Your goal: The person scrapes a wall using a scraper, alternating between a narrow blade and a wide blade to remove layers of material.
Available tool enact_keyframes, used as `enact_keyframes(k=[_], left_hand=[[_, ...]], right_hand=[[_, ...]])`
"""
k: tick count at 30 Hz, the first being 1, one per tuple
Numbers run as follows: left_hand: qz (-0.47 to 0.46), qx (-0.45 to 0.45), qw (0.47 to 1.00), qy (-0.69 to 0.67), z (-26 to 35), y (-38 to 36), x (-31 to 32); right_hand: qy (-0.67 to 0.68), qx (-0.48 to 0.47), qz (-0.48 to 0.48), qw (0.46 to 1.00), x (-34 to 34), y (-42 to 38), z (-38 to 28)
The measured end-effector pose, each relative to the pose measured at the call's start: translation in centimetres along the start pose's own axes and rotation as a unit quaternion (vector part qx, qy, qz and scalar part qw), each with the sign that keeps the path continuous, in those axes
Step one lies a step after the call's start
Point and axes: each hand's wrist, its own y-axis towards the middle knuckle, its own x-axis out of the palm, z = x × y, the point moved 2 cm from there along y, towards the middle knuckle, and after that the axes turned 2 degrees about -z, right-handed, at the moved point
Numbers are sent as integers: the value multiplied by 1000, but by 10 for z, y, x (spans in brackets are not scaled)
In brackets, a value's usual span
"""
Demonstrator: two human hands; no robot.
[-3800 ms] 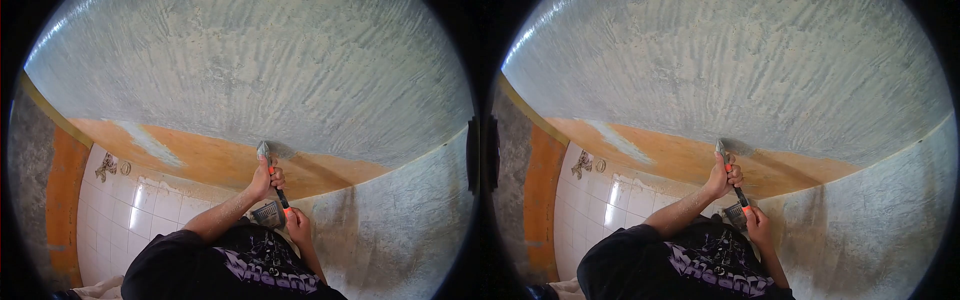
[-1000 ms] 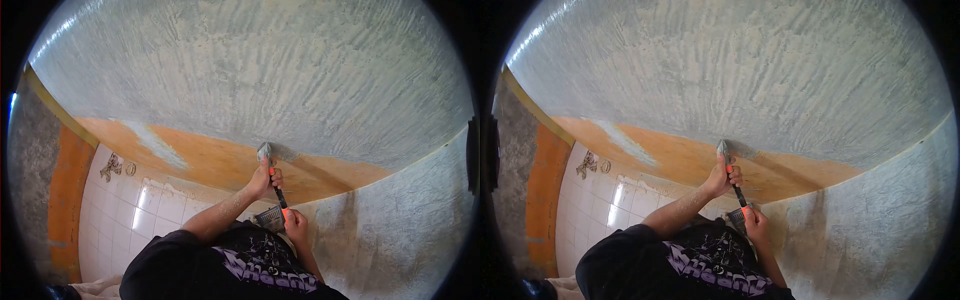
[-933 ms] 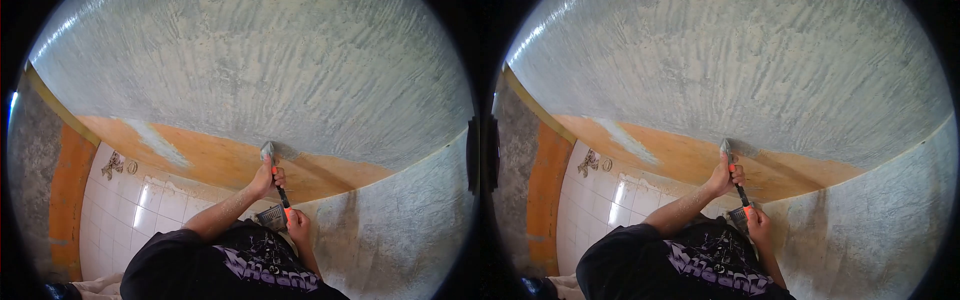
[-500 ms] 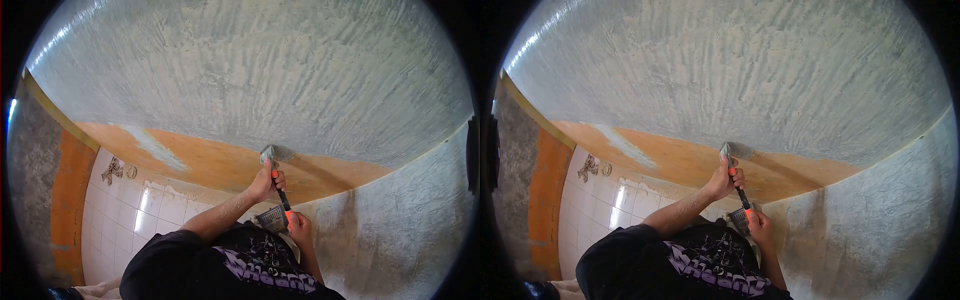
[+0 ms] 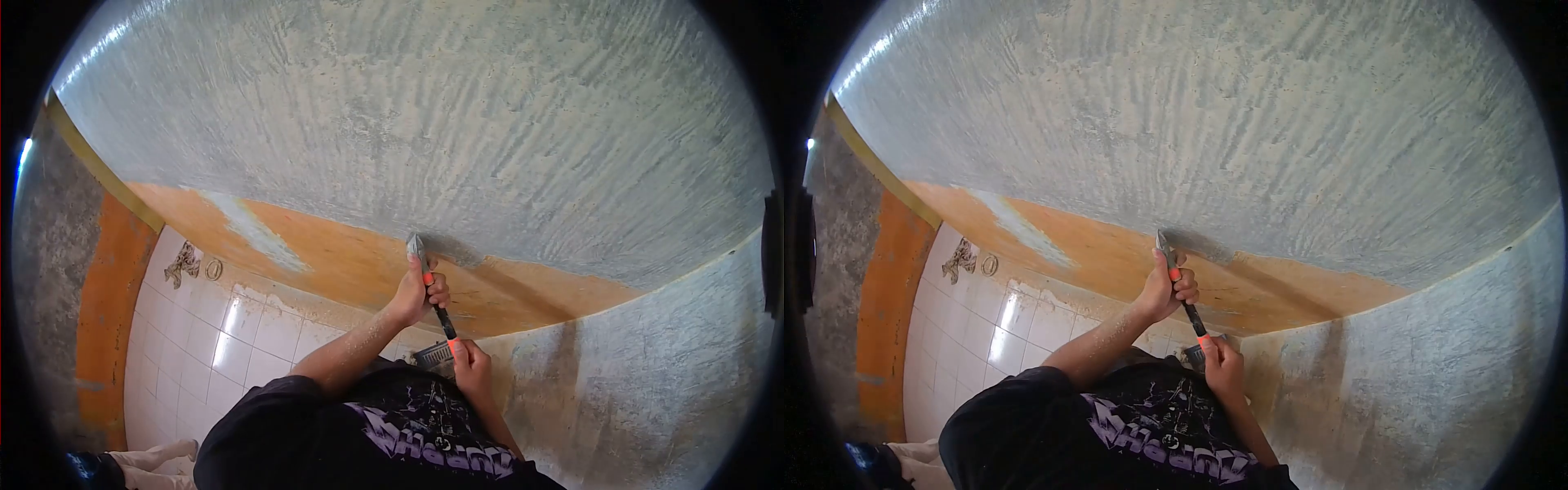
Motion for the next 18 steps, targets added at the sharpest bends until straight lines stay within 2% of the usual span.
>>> enact_keyframes(k=[7,10,13,18], left_hand=[[25,-30,999,7,-8,1,10],[8,-8,1000,1,3,-5,-1],[-2,-7,1000,-10,7,-3,-4],[32,-19,999,11,10,-5,6]], right_hand=[[113,63,-19,991,-16,-9,13],[-10,-23,8,1000,-2,-3,5],[69,46,-2,997,4,-5,0],[70,52,-7,996,-4,-2,-3]])
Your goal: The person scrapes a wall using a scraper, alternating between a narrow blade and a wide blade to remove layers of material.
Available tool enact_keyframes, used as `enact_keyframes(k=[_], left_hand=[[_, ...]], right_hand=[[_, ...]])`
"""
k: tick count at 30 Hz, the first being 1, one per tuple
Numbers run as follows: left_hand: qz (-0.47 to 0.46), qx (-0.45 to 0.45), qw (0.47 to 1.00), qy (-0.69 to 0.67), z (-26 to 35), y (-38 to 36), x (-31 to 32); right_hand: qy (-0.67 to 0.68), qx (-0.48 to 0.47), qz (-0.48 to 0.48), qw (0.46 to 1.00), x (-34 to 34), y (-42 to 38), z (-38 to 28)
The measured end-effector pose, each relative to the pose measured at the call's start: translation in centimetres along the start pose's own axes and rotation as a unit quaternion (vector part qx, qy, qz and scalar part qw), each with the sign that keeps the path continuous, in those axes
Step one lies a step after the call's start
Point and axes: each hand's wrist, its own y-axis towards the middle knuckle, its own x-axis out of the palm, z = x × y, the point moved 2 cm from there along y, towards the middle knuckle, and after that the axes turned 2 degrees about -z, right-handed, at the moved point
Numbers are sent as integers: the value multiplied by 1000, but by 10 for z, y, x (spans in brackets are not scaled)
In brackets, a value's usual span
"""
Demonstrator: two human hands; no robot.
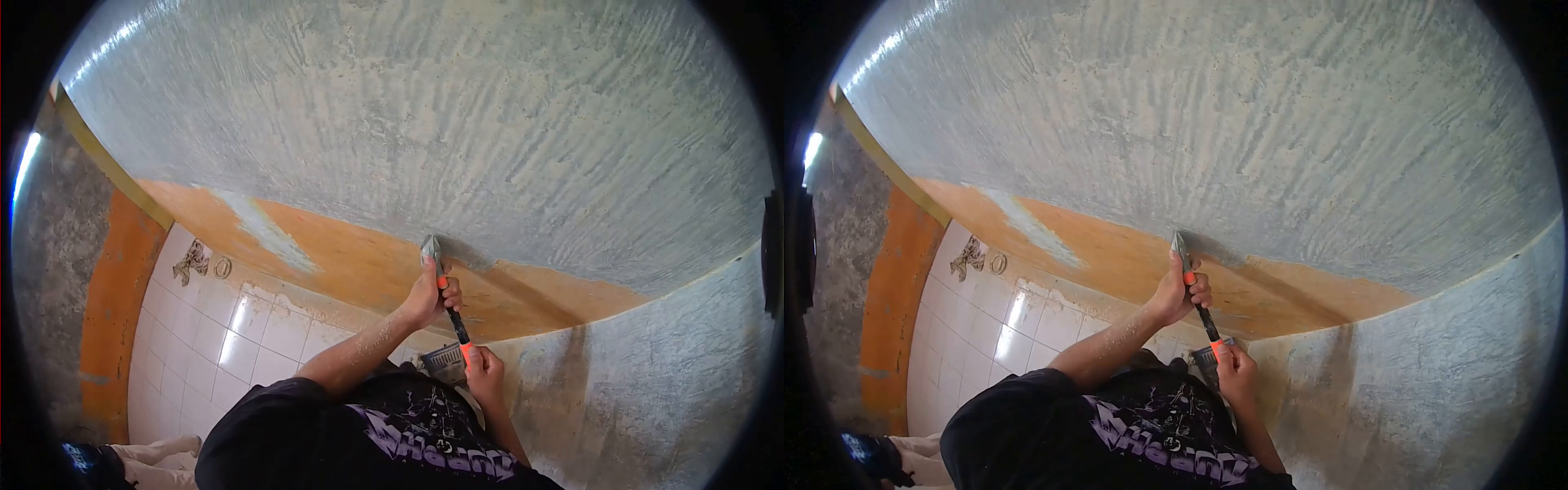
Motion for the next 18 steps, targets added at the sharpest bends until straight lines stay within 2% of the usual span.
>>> enact_keyframes(k=[4,7,10,11,14,15,18], left_hand=[[-21,3,1000,1,6,-3,-14],[-16,-7,1000,-21,4,-4,-11],[1,-21,1000,-18,2,-1,-3],[7,-25,1000,-14,3,-2,-2],[28,46,998,-31,34,-8,-32],[-5,65,998,-23,52,-11,-39],[33,37,998,-40,58,-18,-32]], right_hand=[[-52,-23,-1,998,13,-1,-3],[-30,-28,29,999,12,-6,-5],[66,35,4,997,1,-5,-6],[53,39,0,998,2,-3,-8],[-42,-52,-10,998,37,4,-48],[-33,-50,-11,998,41,7,-46],[2,-30,-13,999,54,14,-39]])
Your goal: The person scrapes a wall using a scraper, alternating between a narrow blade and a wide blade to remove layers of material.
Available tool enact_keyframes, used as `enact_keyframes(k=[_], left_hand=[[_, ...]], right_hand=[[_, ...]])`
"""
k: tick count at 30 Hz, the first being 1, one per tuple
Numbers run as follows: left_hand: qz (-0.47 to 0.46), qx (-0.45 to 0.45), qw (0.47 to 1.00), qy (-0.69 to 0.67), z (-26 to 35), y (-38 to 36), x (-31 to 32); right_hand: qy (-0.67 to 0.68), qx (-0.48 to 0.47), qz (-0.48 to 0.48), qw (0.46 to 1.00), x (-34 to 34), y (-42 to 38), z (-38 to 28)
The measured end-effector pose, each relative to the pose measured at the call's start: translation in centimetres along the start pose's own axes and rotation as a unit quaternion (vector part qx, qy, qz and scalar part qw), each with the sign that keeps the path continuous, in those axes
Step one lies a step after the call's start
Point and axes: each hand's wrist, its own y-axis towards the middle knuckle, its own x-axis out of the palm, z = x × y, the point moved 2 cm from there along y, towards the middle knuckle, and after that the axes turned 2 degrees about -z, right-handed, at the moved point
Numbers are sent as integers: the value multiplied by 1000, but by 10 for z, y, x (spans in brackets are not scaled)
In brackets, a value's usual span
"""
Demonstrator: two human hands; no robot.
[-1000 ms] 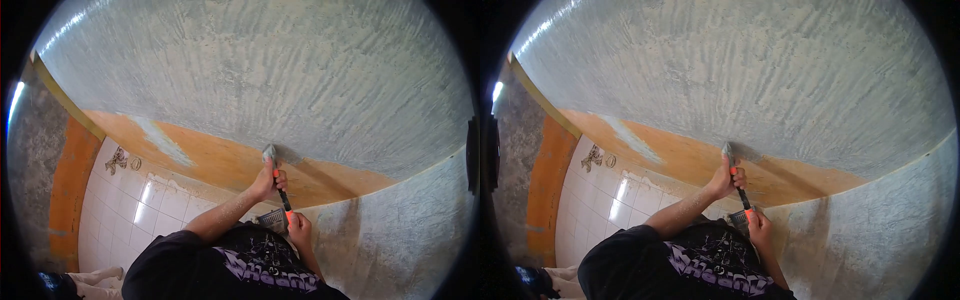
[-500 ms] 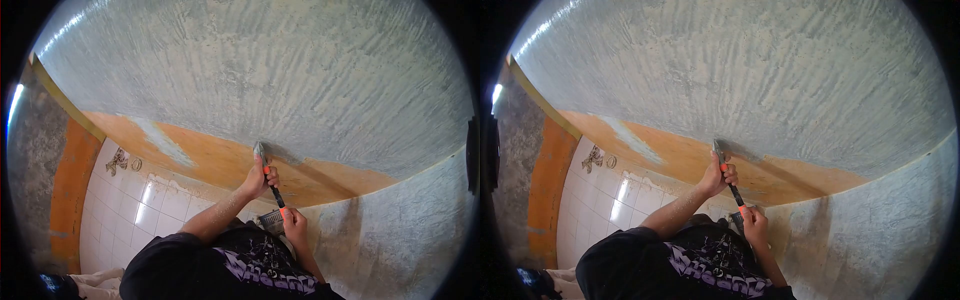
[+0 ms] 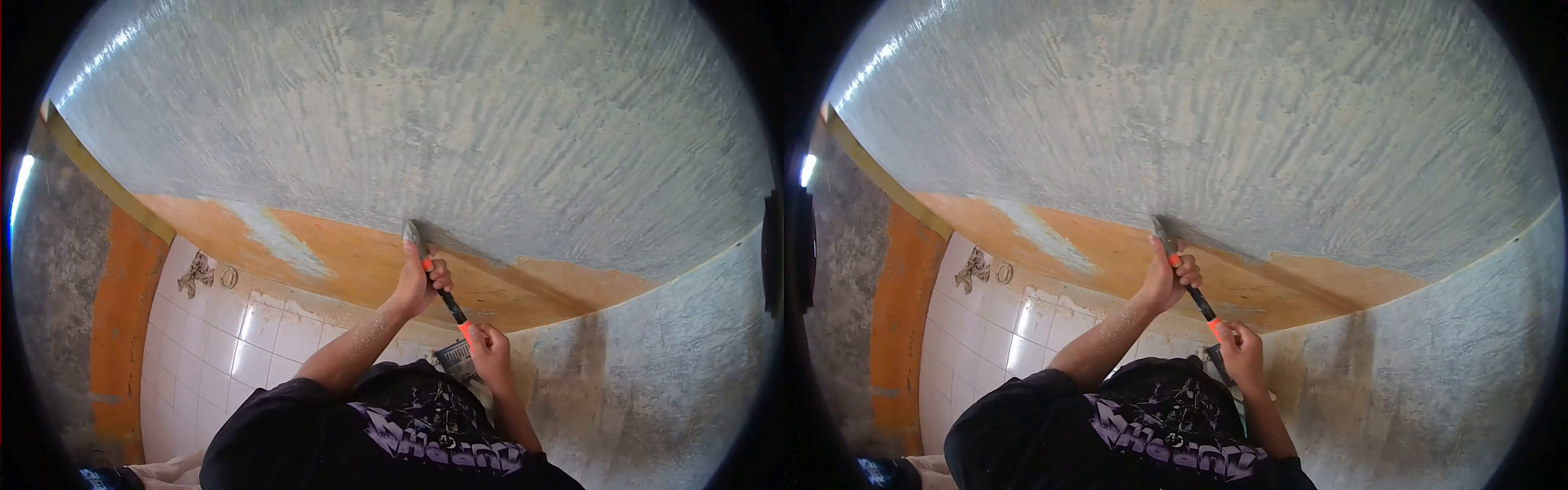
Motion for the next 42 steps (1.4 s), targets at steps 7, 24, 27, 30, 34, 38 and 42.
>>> enact_keyframes(k=[7,24,27,30,34,38,42], left_hand=[[-120,-128,984,24,-41,5,19],[-148,-98,984,8,-23,4,-7],[-131,-115,985,5,-30,0,8],[-124,-122,985,18,-40,3,10],[-147,-79,986,1,-17,4,-10],[-112,-104,988,6,-23,-4,7],[-98,-66,993,2,-15,-1,-2]], right_hand=[[65,56,32,996,-30,-40,26],[-24,17,72,997,-6,-32,16],[-3,32,81,996,-8,-43,20],[-23,18,83,996,-16,-44,18],[-51,-8,87,995,7,-33,15],[-43,-11,111,993,3,-42,12],[-31,15,70,997,1,-33,9]])
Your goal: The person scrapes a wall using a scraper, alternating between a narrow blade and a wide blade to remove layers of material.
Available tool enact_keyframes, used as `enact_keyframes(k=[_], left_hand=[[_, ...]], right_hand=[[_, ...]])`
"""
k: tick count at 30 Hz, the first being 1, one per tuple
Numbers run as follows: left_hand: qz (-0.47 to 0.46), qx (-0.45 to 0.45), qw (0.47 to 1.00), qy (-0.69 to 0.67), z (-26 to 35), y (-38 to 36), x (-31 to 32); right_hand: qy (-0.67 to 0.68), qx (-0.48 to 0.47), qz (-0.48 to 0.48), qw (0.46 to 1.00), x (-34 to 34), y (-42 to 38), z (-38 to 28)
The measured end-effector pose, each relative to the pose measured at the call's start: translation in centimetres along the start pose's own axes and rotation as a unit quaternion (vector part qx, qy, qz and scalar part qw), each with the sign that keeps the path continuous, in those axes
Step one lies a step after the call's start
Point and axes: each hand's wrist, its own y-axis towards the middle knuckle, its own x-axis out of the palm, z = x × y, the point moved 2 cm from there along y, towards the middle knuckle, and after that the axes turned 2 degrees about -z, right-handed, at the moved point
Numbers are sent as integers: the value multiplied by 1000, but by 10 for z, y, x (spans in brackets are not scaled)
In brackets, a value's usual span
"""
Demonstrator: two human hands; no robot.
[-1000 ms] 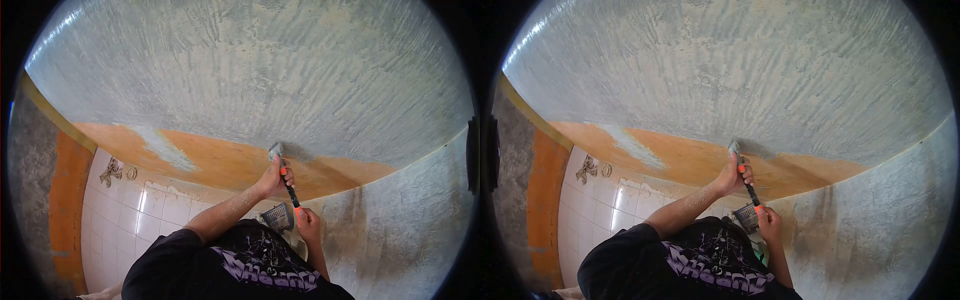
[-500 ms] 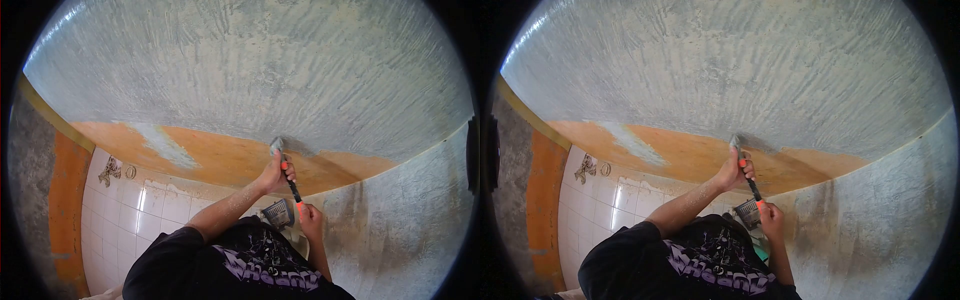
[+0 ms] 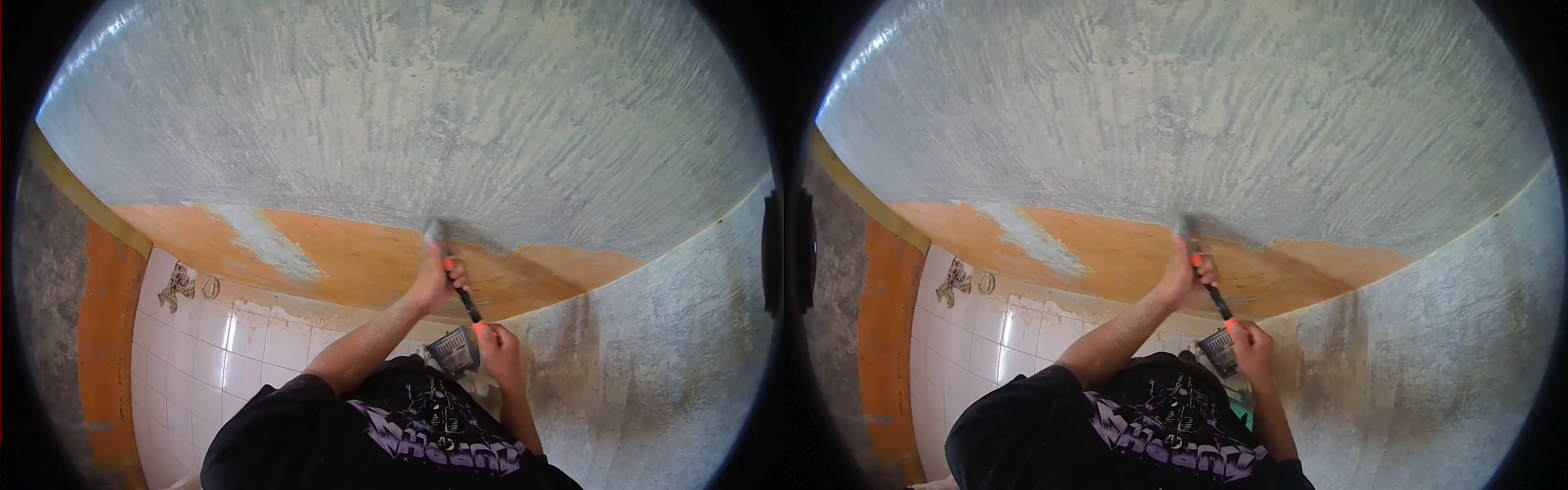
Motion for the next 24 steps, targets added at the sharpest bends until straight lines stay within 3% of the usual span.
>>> enact_keyframes(k=[2,11,15,18,21,24], left_hand=[[-6,14,1000,-9,18,-5,-10],[7,-44,999,26,-2,-1,14],[-26,14,1000,7,26,-14,-18],[-28,-5,999,24,26,-11,-17],[6,-55,998,14,11,-8,6],[-6,-45,999,5,6,-4,-2]], right_hand=[[-59,-44,-14,997,22,9,-10],[0,-4,11,1000,2,-1,-5],[-81,-39,-4,996,28,4,-16],[34,7,5,999,39,-5,-8],[15,-21,29,999,19,-6,5],[55,27,6,998,14,-5,2]])
